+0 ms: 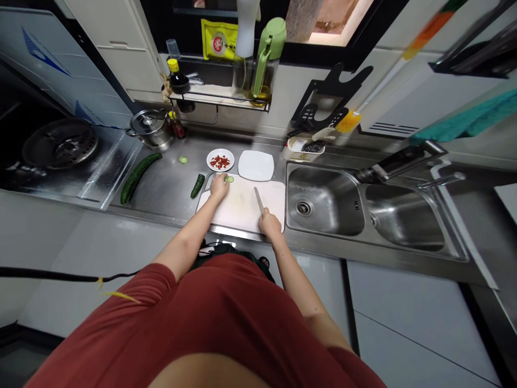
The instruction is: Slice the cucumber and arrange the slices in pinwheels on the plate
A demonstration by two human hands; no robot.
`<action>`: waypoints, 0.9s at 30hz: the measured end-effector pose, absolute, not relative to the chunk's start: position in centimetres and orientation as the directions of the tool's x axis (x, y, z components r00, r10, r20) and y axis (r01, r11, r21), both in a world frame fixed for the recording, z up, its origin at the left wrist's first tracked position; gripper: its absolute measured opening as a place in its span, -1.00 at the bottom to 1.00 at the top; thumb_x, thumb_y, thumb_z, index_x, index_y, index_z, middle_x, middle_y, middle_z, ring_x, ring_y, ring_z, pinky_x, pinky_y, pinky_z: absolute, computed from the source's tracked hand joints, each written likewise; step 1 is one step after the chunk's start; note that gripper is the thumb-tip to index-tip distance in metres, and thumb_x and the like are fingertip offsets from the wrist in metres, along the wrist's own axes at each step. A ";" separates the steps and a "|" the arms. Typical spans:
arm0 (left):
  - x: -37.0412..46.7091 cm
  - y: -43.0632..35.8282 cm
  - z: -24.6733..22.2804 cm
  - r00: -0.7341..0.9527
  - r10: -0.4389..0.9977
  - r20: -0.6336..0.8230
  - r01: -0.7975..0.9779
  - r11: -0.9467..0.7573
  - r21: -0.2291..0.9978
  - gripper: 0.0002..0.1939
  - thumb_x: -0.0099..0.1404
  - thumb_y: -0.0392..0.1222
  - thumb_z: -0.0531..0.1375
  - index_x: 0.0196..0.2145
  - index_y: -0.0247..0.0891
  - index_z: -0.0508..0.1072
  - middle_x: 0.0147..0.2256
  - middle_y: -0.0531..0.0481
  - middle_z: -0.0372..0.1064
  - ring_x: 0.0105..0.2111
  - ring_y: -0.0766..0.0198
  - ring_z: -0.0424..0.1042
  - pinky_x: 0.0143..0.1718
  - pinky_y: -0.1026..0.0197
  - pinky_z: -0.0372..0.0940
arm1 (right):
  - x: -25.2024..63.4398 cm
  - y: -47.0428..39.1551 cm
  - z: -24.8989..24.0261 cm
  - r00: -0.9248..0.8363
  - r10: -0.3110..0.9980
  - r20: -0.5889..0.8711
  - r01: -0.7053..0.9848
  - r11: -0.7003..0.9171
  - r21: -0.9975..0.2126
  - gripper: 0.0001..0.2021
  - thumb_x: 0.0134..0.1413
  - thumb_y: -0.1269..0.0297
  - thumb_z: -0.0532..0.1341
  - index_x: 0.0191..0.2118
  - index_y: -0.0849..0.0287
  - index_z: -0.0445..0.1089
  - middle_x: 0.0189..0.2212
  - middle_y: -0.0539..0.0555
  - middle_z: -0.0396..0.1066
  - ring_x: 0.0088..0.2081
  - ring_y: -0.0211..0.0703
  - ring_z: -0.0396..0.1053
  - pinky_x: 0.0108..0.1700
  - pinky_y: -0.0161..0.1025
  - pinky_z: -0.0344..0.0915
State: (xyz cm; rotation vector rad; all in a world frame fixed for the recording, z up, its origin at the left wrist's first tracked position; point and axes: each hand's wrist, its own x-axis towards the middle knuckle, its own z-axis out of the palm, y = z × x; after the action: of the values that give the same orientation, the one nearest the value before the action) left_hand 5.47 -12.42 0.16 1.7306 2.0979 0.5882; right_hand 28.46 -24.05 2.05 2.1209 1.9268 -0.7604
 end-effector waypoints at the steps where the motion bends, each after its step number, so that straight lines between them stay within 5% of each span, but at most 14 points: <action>1: 5.7 -11.9 0.2 -0.161 0.987 -0.024 0.845 0.150 0.513 -0.62 0.24 -0.26 0.11 0.03 -0.17 0.43 -0.03 -0.19 0.34 0.00 0.03 0.30 0.02 0.10 0.18 | 28.5 -24.0 2.0 0.031 0.878 -0.478 0.967 -0.146 -0.206 -0.67 0.29 0.34 -0.12 0.10 0.21 0.16 -0.16 0.28 0.44 -0.11 0.04 0.42 -0.14 -0.12 0.27; 7: 6.2 -10.5 0.2 -0.080 0.988 -0.132 0.902 0.128 0.413 -0.68 0.28 -0.23 0.11 -0.01 -0.14 0.45 0.03 -0.20 0.27 0.06 -0.03 0.23 0.05 0.05 0.14 | 28.5 -24.0 2.3 0.027 0.879 -0.476 0.966 -0.144 -0.213 -0.69 0.30 0.32 -0.11 0.07 0.21 0.17 -0.15 0.27 0.44 -0.11 0.04 0.42 -0.13 -0.12 0.28; 14: 6.1 -10.4 0.6 -0.082 0.993 -0.082 0.921 0.107 0.376 -0.74 0.27 -0.28 0.09 -0.10 -0.17 0.44 -0.04 -0.16 0.36 -0.03 0.07 0.29 -0.07 0.14 0.18 | 28.5 -23.9 2.3 0.039 0.879 -0.474 0.966 -0.155 -0.208 -0.69 0.29 0.34 -0.10 0.07 0.20 0.17 -0.15 0.26 0.45 -0.10 0.04 0.43 -0.13 -0.13 0.28; 21: 6.1 -10.8 0.0 -0.221 0.965 -0.143 0.756 0.262 0.600 -0.85 0.16 -0.24 0.19 -0.26 -0.19 0.47 -0.29 -0.02 0.46 -0.24 0.22 0.39 -0.21 0.22 0.21 | 28.5 -23.8 2.6 0.020 0.874 -0.486 0.967 -0.139 -0.211 -0.69 0.28 0.34 -0.10 0.08 0.23 0.17 -0.14 0.29 0.44 -0.09 0.05 0.43 -0.13 -0.11 0.28; 27: 7.0 -12.7 -1.3 -0.216 0.923 -0.318 0.492 0.384 0.781 -0.65 0.07 -0.24 0.25 -0.13 -0.25 0.50 -0.43 0.05 0.42 -0.42 0.30 0.39 -0.32 0.26 0.25 | 28.4 -23.7 2.8 0.016 0.872 -0.489 0.968 -0.136 -0.210 -0.68 0.28 0.35 -0.11 0.09 0.22 0.17 -0.13 0.29 0.44 -0.09 0.04 0.43 -0.13 -0.12 0.29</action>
State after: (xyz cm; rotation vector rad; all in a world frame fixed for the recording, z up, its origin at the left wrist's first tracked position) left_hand 7.01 -12.69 -1.34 1.2269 1.8513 0.6875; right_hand 28.40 -23.72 2.77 2.0992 1.9327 -0.7761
